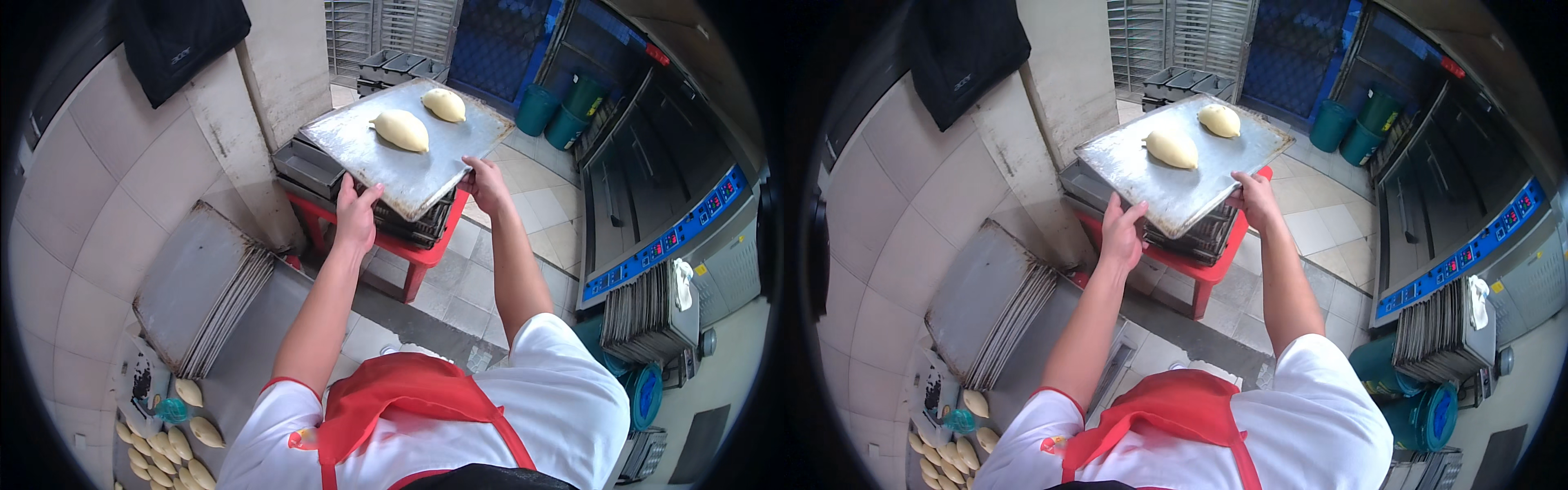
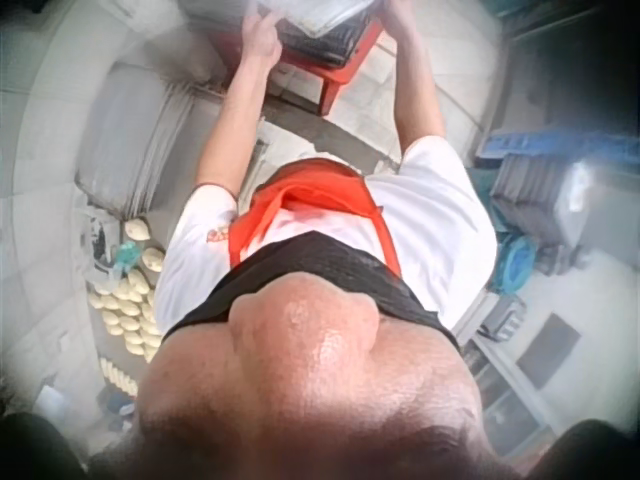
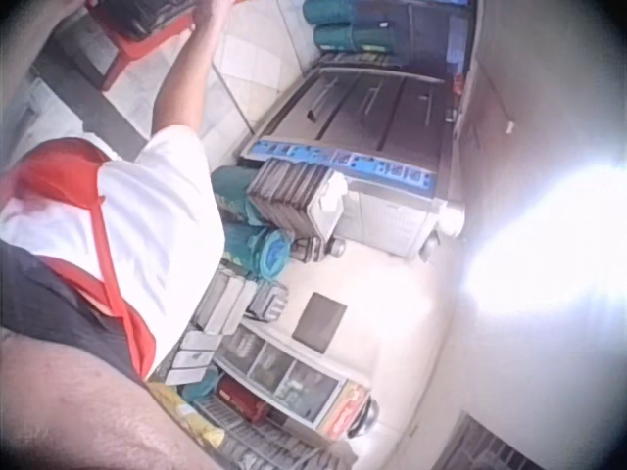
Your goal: The person places portions of dough onto metal trays by hand and then slides the loaded trays into a large commercial oven.
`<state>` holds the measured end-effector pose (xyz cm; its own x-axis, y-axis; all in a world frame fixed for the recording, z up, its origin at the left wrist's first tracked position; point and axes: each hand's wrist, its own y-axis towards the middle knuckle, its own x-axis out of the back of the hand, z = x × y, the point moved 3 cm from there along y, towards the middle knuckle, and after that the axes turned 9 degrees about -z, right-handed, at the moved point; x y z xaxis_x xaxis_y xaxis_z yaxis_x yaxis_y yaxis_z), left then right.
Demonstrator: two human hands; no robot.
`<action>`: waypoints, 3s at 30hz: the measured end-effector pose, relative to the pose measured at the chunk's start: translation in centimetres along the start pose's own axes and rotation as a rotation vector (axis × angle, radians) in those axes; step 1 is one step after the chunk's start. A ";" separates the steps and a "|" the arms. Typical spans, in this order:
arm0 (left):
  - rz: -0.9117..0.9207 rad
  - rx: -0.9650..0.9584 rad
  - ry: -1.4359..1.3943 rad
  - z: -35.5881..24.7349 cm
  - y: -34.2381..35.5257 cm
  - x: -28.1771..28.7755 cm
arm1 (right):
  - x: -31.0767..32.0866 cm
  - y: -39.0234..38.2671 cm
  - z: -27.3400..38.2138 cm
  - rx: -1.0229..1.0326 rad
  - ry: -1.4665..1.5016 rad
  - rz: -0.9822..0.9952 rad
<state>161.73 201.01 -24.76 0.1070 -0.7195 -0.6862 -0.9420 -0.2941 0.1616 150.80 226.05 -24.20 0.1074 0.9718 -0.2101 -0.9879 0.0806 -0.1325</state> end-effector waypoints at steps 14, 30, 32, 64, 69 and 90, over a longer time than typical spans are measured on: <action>-0.251 0.375 -0.336 6.8 -8.3 7.3 | -8.6 -18.7 -6.7 0.837 -0.384 0.712; -1.333 0.106 1.791 -22.0 -46.0 30.6 | -30.6 -37.6 -28.5 0.362 -0.519 1.643; -1.368 0.362 1.937 -25.3 -48.0 34.3 | -34.6 -44.2 -28.9 0.359 -0.504 1.720; -0.830 -0.434 0.801 -40.9 -29.8 42.2 | -56.2 -31.4 -17.7 -0.291 -0.003 1.246; -0.767 -0.190 1.607 -38.8 -15.1 44.8 | -61.6 -21.0 -19.6 0.789 -0.633 1.221; -1.102 -0.214 1.540 -33.3 -14.6 39.9 | -58.5 -16.4 -23.3 0.676 -0.831 1.353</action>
<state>190.38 155.64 -30.88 0.8099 -0.0056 0.5865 -0.2310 -0.9222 0.3103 163.37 162.71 -32.32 -0.6406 0.2513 0.7256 -0.2129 -0.9660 0.1466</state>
